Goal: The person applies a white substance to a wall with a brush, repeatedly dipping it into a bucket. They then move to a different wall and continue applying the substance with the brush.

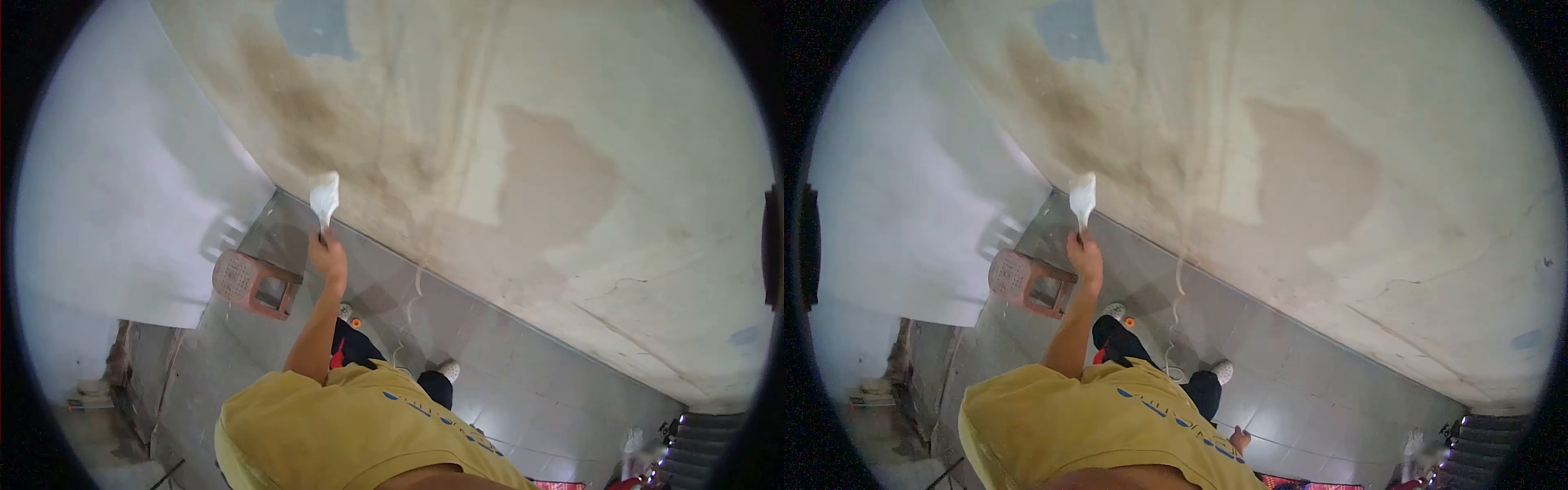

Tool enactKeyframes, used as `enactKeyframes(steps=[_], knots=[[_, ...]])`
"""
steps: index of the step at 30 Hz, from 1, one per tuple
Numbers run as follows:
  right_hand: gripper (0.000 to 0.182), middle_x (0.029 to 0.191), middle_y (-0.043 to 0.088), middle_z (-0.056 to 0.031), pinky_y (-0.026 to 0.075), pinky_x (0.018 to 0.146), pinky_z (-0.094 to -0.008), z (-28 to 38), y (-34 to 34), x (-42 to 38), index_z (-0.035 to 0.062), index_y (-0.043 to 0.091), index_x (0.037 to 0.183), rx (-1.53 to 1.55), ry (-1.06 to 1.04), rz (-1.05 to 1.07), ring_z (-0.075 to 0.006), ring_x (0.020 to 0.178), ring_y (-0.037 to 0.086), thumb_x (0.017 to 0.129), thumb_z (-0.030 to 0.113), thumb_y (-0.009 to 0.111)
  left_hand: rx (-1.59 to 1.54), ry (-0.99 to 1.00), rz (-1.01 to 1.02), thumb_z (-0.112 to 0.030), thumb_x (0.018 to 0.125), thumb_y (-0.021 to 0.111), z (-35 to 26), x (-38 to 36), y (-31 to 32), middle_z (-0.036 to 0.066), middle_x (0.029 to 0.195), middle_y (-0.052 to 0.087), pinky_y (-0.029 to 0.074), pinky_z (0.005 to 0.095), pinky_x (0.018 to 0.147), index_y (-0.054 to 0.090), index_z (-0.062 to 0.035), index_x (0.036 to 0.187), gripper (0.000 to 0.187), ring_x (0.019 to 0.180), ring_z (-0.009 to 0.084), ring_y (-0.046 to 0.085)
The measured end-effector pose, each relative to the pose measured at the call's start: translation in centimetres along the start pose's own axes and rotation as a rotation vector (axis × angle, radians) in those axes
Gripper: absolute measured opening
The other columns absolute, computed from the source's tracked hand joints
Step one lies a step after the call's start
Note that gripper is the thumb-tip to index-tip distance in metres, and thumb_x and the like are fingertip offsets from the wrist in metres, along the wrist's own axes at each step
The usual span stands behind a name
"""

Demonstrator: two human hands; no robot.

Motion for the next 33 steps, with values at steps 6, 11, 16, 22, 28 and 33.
enactKeyframes(steps=[6,11,16,22,28,33], knots=[[0.045,0.100,0.067,-0.0238,0.051,0.080,-0.0448,-9.8,-13.1,1.1,-0.0018,0.065,0.103,-0.051,0.234,0.208,-0.0368,0.092,0.065,0.081,0.037,0.062,-0.029,-0.132,-0.020,-0.024,0.093,0.051,-1.3,-8.2,-2.8,0.013,0.080,0.056,0.044,0.0398,0.068,0.059,0.0054,0.090,0.031,0.072,0.0237,0.051],[0.046,0.100,0.067,-0.0238,0.051,0.081,-0.0426,-18.7,-12.7,7.2,-0.0032,0.065,0.101,-0.332,-0.093,0.373,-0.0357,0.089,0.066,0.085,0.039,0.057,-0.136,-0.192,-0.196,-0.025,0.092,0.051,-8.0,-12.8,-8.4,0.014,0.071,0.054,0.040,0.0406,0.063,0.057,0.0114,0.083,0.038,0.066,0.0225,0.046],[0.043,0.094,0.068,-0.0199,0.055,0.067,-0.0397,-12.2,-16.9,7.4,-0.0038,0.066,0.098,0.232,0.286,0.414,-0.0293,0.078,0.067,0.086,0.036,0.059,-0.098,-0.004,-0.250,-0.025,0.094,0.050,-10.2,-16.7,-14.5,0.008,0.073,0.053,0.038,0.0332,0.061,0.059,0.0081,0.086,0.035,0.067,0.0173,0.044],[0.034,0.077,0.056,-0.0098,0.054,0.063,-0.0393,-0.8,-20.3,16.5,-0.0012,0.064,0.101,0.255,-0.098,0.365,-0.0217,0.071,0.055,0.088,0.029,0.058,0.103,0.074,-0.398,-0.021,0.094,0.051,-9.5,-19.9,-22.5,0.010,0.072,0.050,0.039,0.0358,0.062,0.055,0.0117,0.086,0.034,0.066,0.0193,0.043],[0.046,0.111,0.061,-0.0169,0.054,0.065,-0.0370,12.7,-29.7,15.6,-0.0033,0.055,0.121,0.372,-0.323,0.211,-0.0239,0.091,0.060,0.088,0.027,0.062,0.255,-0.027,-0.384,-0.019,0.095,0.049,-4.6,-22.5,-26.0,0.008,0.069,0.047,0.037,0.0367,0.061,0.052,0.0114,0.083,0.033,0.066,0.0187,0.041],[0.048,0.113,0.060,-0.0184,0.056,0.064,-0.0335,13.0,-26.9,19.0,-0.0040,0.055,0.122,0.237,-0.496,-0.015,-0.0247,0.090,0.062,0.087,0.027,0.066,-0.201,-0.683,-0.207,-0.021,0.091,0.052,3.5,-26.0,-21.2,0.001,0.062,0.046,0.030,0.0300,0.049,0.059,-0.0037,0.076,0.024,0.054,0.0123,0.037]])
Point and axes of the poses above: each hand's wrist, its own x-axis towards the middle knuckle, its own y-axis out of the palm, z = x × y, the point moved 2 cm from there along x, towards the middle knuckle
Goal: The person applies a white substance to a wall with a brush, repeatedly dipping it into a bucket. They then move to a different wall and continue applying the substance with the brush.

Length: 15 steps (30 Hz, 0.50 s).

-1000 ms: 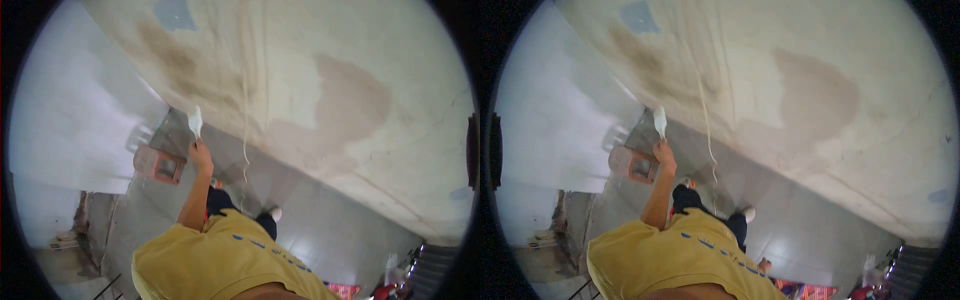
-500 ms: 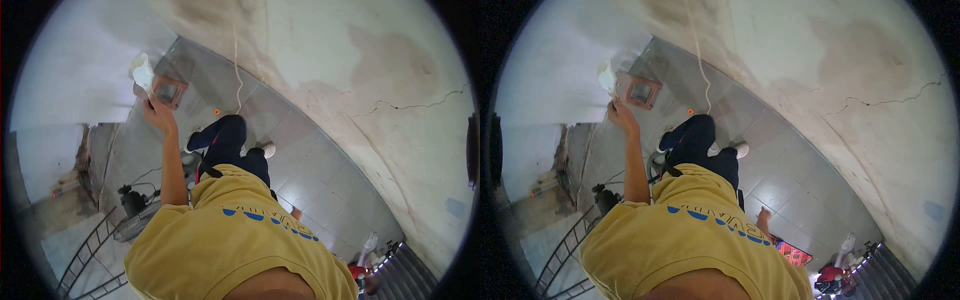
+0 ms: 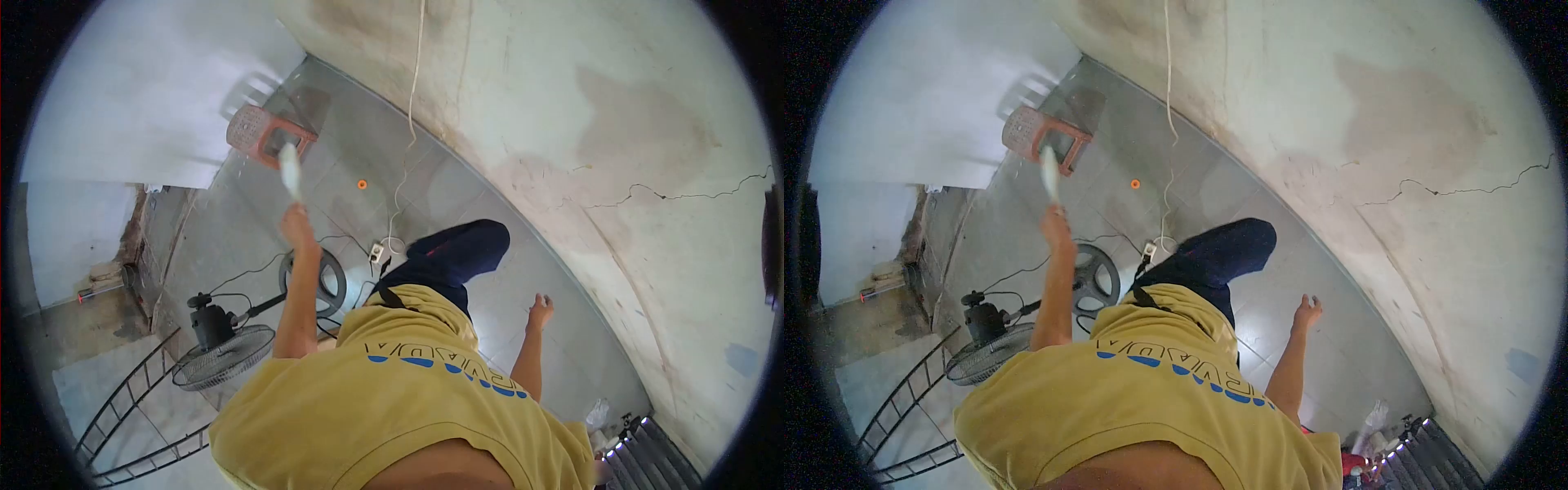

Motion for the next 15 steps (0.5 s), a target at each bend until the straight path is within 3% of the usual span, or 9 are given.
enactKeyframes(steps=[2,4,6,7,9,10,14,15], knots=[[0.047,0.114,0.060,-0.0186,0.057,0.063,-0.0331,-5.3,3.3,0.1,-0.0040,0.056,0.122,-0.014,0.050,0.020,-0.0248,0.090,0.063,0.087,0.026,0.066,0.025,-0.241,0.149,-0.023,0.092,0.049,2.4,-1.8,2.0,-0.003,0.061,0.048,0.026,0.0227,0.038,0.060,-0.0082,0.085,0.019,0.045,0.0057,0.038],[0.047,0.115,0.060,-0.0189,0.057,0.063,-0.0327,-5.6,3.1,0.0,-0.0039,0.056,0.121,-0.034,0.087,0.035,-0.0250,0.090,0.063,0.087,0.026,0.066,0.008,-0.309,0.174,-0.023,0.092,0.049,4.8,-4.2,3.8,-0.004,0.061,0.048,0.026,0.0229,0.037,0.059,-0.0086,0.083,0.020,0.044,0.0057,0.037],[0.046,0.115,0.059,-0.0252,0.044,0.096,-0.0423,-3.8,2.0,-3.0,-0.0023,0.062,0.114,0.222,0.332,0.162,-0.0356,0.106,0.058,0.081,0.029,0.070,-0.007,-0.375,0.204,-0.023,0.092,0.048,6.2,-6.6,5.9,-0.004,0.060,0.048,0.026,0.0231,0.037,0.057,-0.0089,0.081,0.020,0.043,0.0057,0.036],[0.046,0.115,0.059,-0.0252,0.044,0.096,-0.0423,-4.9,1.5,-2.7,-0.0023,0.062,0.114,0.219,0.333,0.157,-0.0356,0.106,0.058,0.081,0.029,0.070,-0.032,-0.406,0.244,-0.026,0.089,0.052,7.0,-8.2,6.8,-0.003,0.059,0.048,0.026,0.0237,0.038,0.059,-0.0085,0.079,0.021,0.043,0.0063,0.037],[0.045,0.116,0.059,-0.0252,0.042,0.098,-0.0439,-5.7,0.7,-1.7,-0.0021,0.063,0.113,-0.125,0.064,0.077,-0.0366,0.111,0.055,0.081,0.029,0.070,-0.059,-0.434,0.290,-0.028,0.086,0.055,7.9,-11.0,8.9,-0.002,0.057,0.049,0.026,0.0244,0.039,0.060,-0.0080,0.076,0.023,0.044,0.0070,0.038],[0.044,0.118,0.058,-0.0251,0.042,0.099,-0.0436,-6.1,-0.3,-0.9,-0.0026,0.063,0.112,-0.185,0.061,0.077,-0.0365,0.114,0.054,0.081,0.028,0.070,-0.053,-0.426,0.359,-0.028,0.086,0.055,8.1,-12.4,10.3,-0.002,0.057,0.049,0.026,0.0241,0.039,0.061,-0.0079,0.076,0.023,0.044,0.0067,0.039],[0.043,0.115,0.060,-0.0232,0.048,0.091,-0.0426,-10.5,-4.0,4.7,-0.0033,0.063,0.112,-0.032,0.259,0.086,-0.0331,0.110,0.057,0.082,0.027,0.069,0.009,-0.415,0.458,-0.028,0.085,0.055,7.8,-18.6,16.2,-0.002,0.058,0.051,0.026,0.0239,0.040,0.062,-0.0071,0.076,0.023,0.045,0.0065,0.038],[0.044,0.111,0.061,-0.0193,0.052,0.080,-0.0392,-10.6,-5.7,5.9,-0.0017,0.061,0.114,0.091,0.322,0.112,-0.0297,0.102,0.060,0.083,0.029,0.068,0.016,-0.410,0.482,-0.028,0.085,0.055,7.5,-20.5,17.8,-0.002,0.058,0.051,0.026,0.0239,0.040,0.062,-0.0071,0.076,0.023,0.045,0.0065,0.038]])
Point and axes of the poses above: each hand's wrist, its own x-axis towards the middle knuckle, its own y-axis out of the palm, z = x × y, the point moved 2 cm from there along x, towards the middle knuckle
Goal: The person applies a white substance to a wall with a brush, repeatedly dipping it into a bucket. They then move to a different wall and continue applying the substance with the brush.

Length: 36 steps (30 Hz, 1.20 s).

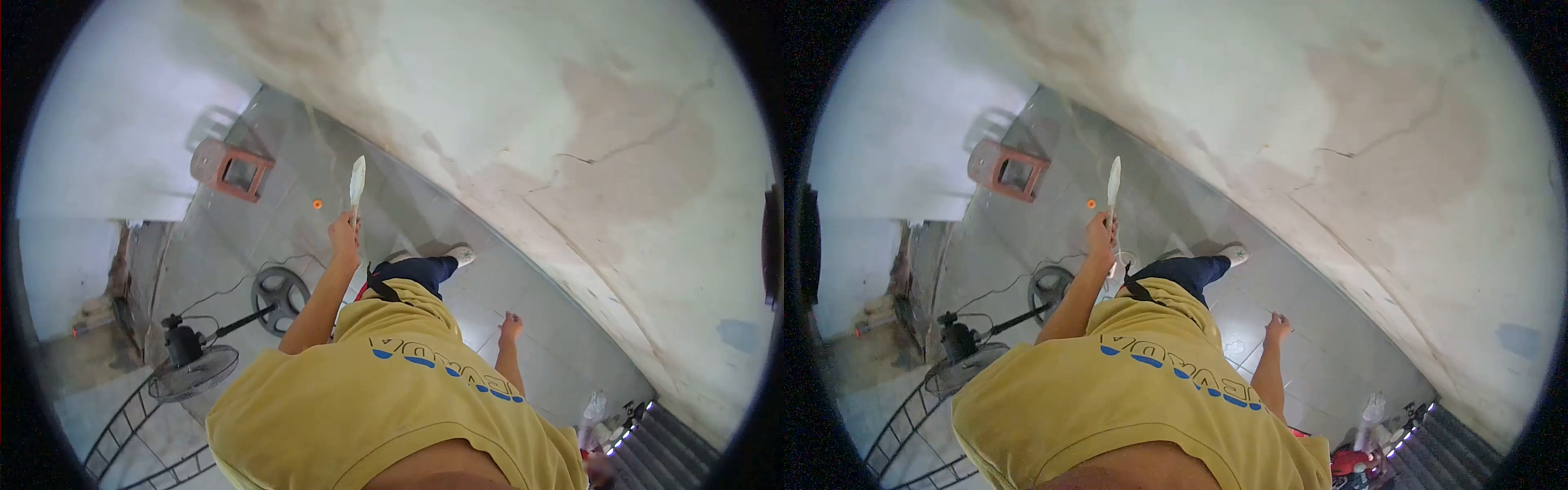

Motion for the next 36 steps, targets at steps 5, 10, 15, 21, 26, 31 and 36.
enactKeyframes(steps=[5,10,15,21,26,31,36], knots=[[0.044,0.102,0.062,-0.0122,0.056,0.066,-0.0352,-0.8,-6.8,4.4,0.0016,0.057,0.117,0.312,0.159,0.078,-0.0248,0.089,0.063,0.086,0.032,0.066,0.202,0.324,0.058,-0.030,0.084,0.055,5.6,0.6,9.9,0.003,0.063,0.054,0.034,0.0285,0.047,0.062,-0.0027,0.075,0.030,0.052,0.0104,0.044],[0.039,0.098,0.066,-0.0082,0.052,0.063,-0.0303,1.2,-11.7,2.9,0.0039,0.058,0.116,0.487,0.101,0.398,-0.0160,0.080,0.065,0.090,0.034,0.060,0.657,0.154,-0.011,-0.035,0.086,0.051,15.9,1.6,19.4,0.016,0.080,0.064,0.046,0.0392,0.064,0.065,0.0049,0.088,0.042,0.075,0.0247,0.062],[0.040,0.097,0.068,-0.0088,0.048,0.059,-0.0273,5.3,-15.9,2.2,0.0027,0.058,0.117,0.621,-0.105,0.548,-0.0148,0.078,0.063,0.092,0.035,0.059,0.908,0.154,0.289,-0.037,0.088,0.045,28.4,-0.9,27.2,0.022,0.095,0.067,0.049,0.0425,0.074,0.065,0.0048,0.106,0.050,0.091,0.0320,0.064],[0.036,0.092,0.068,-0.0068,0.046,0.056,-0.0246,3.7,-23.0,5.5,0.0029,0.060,0.111,0.719,-0.180,0.642,-0.0121,0.072,0.061,0.092,0.033,0.060,0.541,-0.239,0.431,-0.032,0.089,0.046,44.5,-18.3,35.9,0.013,0.085,0.056,0.046,0.0456,0.060,0.059,-0.0048,0.097,0.031,0.073,0.0281,0.058],[0.028,0.084,0.068,-0.0049,0.046,0.053,-0.0238,-3.3,-31.7,7.4,0.0021,0.063,0.103,0.611,-0.163,0.488,-0.0109,0.069,0.062,0.092,0.027,0.059,0.613,-0.464,0.666,-0.030,0.090,0.042,54.2,-31.8,38.1,0.007,0.073,0.051,0.045,0.0417,0.052,0.050,-0.0103,0.096,0.022,0.055,0.0240,0.052],[0.028,0.085,0.068,-0.0068,0.049,0.056,-0.0263,-10.0,-40.1,12.4,0.0005,0.063,0.106,0.761,-0.101,0.337,-0.0136,0.071,0.064,0.090,0.023,0.060,0.737,-0.413,0.722,-0.032,0.092,0.040,57.2,-46.6,43.8,0.009,0.079,0.056,0.045,0.0412,0.054,0.053,-0.0094,0.100,0.027,0.064,0.0238,0.056],[0.027,0.080,0.068,-0.0074,0.048,0.057,-0.0279,-17.8,-47.4,19.7,-0.0012,0.067,0.098,0.757,-0.095,0.186,-0.0142,0.070,0.063,0.086,0.023,0.062,0.796,-0.360,0.777,-0.037,0.092,0.041,70.1,-51.7,50.0,0.007,0.082,0.056,0.041,0.0390,0.055,0.056,-0.0126,0.097,0.029,0.068,0.0224,0.053]])
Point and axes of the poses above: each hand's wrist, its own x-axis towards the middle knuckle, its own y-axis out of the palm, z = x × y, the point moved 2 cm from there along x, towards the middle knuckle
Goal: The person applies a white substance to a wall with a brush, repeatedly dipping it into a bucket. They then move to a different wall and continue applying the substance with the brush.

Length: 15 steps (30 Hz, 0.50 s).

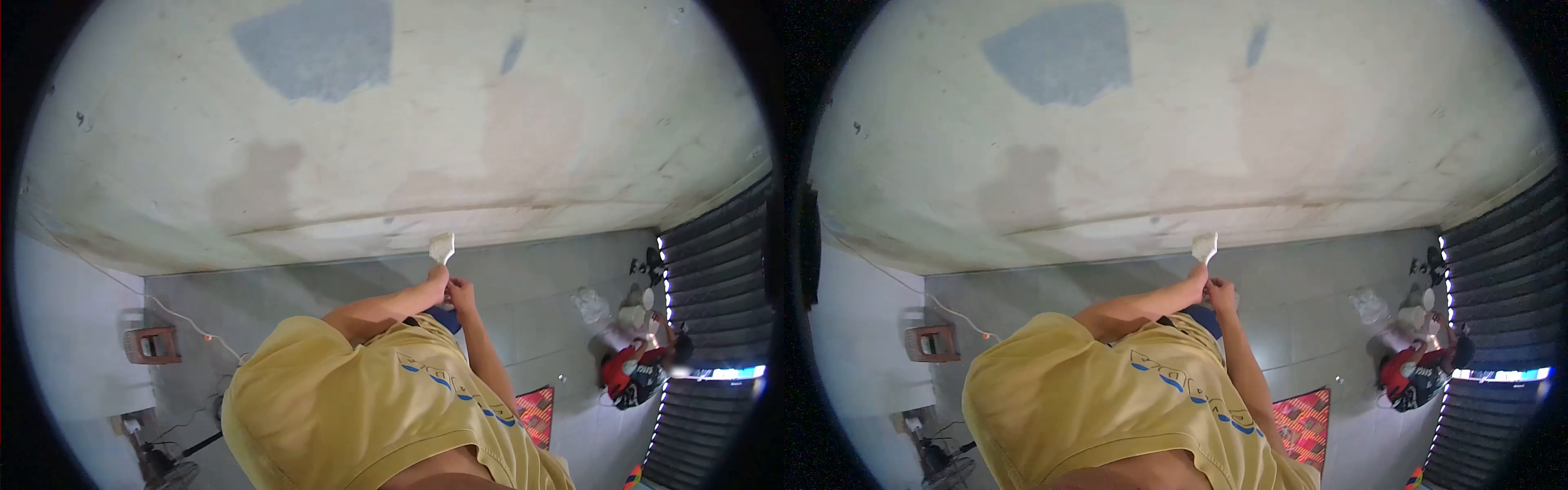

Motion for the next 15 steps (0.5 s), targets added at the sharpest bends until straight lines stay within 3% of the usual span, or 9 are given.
enactKeyframes(steps=[1,5,7,8,11,12,13,14,15], knots=[[0.028,0.080,0.068,-0.0071,0.047,0.057,-0.0279,-0.3,-2.9,0.9,-0.0012,0.067,0.097,-0.072,0.000,-0.022,-0.0144,0.070,0.063,0.085,0.023,0.063,0.051,0.000,-0.139,-0.027,0.090,0.040,1.0,1.9,3.5,0.012,0.092,0.061,0.047,0.0460,0.057,0.058,-0.0049,0.112,0.035,0.075,0.0260,0.062],[0.022,0.081,0.066,-0.0071,0.048,0.060,-0.0281,3.5,-13.5,2.1,0.0004,0.067,0.092,-0.108,0.050,-0.080,-0.0147,0.072,0.063,0.086,0.021,0.061,-0.009,-0.097,-0.108,-0.030,0.089,0.043,5.3,2.4,14.2,0.010,0.083,0.060,0.047,0.0443,0.058,0.060,-0.0063,0.101,0.031,0.071,0.0241,0.059],[0.021,0.078,0.065,-0.0058,0.047,0.060,-0.0274,5.5,-18.1,3.0,0.0016,0.067,0.090,-0.077,0.085,-0.063,-0.0142,0.071,0.062,0.085,0.021,0.061,0.109,-0.130,0.210,-0.044,0.089,0.047,3.6,0.2,18.1,0.001,0.076,0.048,0.034,0.0383,0.062,0.053,-0.0156,0.091,0.029,0.068,0.0162,0.044],[0.019,0.076,0.064,-0.0045,0.047,0.060,-0.0266,6.1,-20.4,3.6,0.0028,0.067,0.089,-0.024,0.140,-0.062,-0.0137,0.069,0.061,0.084,0.021,0.062,0.088,-0.116,0.202,-0.044,0.089,0.047,2.7,-0.5,19.7,0.001,0.076,0.048,0.034,0.0383,0.062,0.053,-0.0156,0.091,0.029,0.068,0.0162,0.044],[0.017,0.071,0.061,-0.0019,0.046,0.060,-0.0257,4.9,-26.2,5.1,0.0060,0.066,0.089,0.154,0.169,0.074,-0.0140,0.066,0.058,0.085,0.022,0.063,0.238,-0.103,0.209,-0.050,0.085,0.057,2.4,-1.5,20.4,-0.001,0.068,0.042,0.034,0.0352,0.063,0.052,-0.0163,0.087,0.034,0.060,0.0155,0.038],[0.016,0.069,0.059,-0.0012,0.047,0.060,-0.0262,4.6,-30.5,6.2,0.0070,0.065,0.090,0.351,0.223,0.114,-0.0141,0.064,0.057,0.086,0.023,0.063,0.206,-0.087,0.178,-0.050,0.085,0.057,3.0,0.2,21.9,-0.001,0.068,0.042,0.034,0.0352,0.063,0.052,-0.0163,0.087,0.034,0.060,0.0155,0.038],[0.016,0.067,0.057,-0.0004,0.047,0.060,-0.0267,4.0,-33.2,6.5,0.0080,0.065,0.091,0.556,0.280,0.127,-0.0141,0.062,0.055,0.087,0.023,0.062,0.232,-0.033,0.187,-0.050,0.086,0.056,3.6,2.0,20.9,-0.001,0.068,0.042,0.034,0.0343,0.061,0.052,-0.0158,0.089,0.034,0.059,0.0157,0.038],[0.016,0.067,0.057,-0.0004,0.047,0.060,-0.0267,3.1,-35.7,6.9,0.0080,0.065,0.091,0.547,0.287,0.142,-0.0141,0.062,0.055,0.087,0.023,0.062,0.262,0.015,0.196,-0.049,0.087,0.056,4.6,3.5,19.6,-0.001,0.067,0.042,0.034,0.0335,0.060,0.053,-0.0152,0.090,0.034,0.058,0.0159,0.038],[0.015,0.066,0.056,-0.0005,0.048,0.060,-0.0270,1.8,-38.7,7.1,0.0089,0.064,0.092,0.641,0.313,0.103,-0.0141,0.061,0.055,0.087,0.023,0.062,0.254,0.128,0.067,-0.047,0.087,0.055,5.7,4.5,18.4,-0.001,0.069,0.046,0.035,0.0347,0.058,0.055,-0.0142,0.091,0.033,0.060,0.0164,0.042]])
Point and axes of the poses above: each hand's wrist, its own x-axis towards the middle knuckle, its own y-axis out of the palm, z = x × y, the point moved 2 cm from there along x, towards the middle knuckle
